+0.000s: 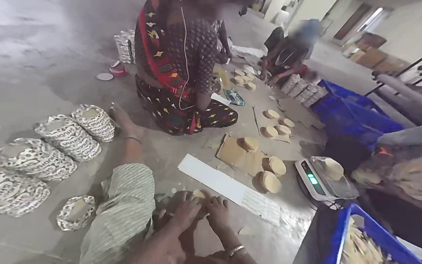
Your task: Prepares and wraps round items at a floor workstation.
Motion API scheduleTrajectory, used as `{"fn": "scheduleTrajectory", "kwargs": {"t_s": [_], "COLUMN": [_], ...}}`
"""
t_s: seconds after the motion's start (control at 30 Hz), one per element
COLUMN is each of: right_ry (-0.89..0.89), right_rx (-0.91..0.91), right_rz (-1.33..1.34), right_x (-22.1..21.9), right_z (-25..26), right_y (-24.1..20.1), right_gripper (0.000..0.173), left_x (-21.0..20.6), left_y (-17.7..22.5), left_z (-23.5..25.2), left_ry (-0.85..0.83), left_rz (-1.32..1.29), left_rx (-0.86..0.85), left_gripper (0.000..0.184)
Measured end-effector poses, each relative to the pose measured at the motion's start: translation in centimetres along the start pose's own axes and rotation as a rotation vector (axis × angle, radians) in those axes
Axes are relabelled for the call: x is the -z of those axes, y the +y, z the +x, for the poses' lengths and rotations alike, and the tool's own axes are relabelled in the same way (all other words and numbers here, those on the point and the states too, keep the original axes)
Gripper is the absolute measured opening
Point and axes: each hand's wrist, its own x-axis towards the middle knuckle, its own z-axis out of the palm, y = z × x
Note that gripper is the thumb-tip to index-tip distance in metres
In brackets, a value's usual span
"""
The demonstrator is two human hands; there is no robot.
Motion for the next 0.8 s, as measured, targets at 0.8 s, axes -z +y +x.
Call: {"fn": "scheduleTrajectory", "kwargs": {"t_s": [0.8], "right_ry": [0.781], "right_rx": [-0.661], "right_rz": [0.868], "right_x": [-7.9], "right_z": [1.2], "right_y": [-3.6], "right_gripper": [0.023], "left_x": [-2.3], "left_y": [0.0], "left_z": [1.1], "left_ry": [0.237], "left_rz": [-0.031], "left_rx": [0.043], "left_gripper": [0.034]}}
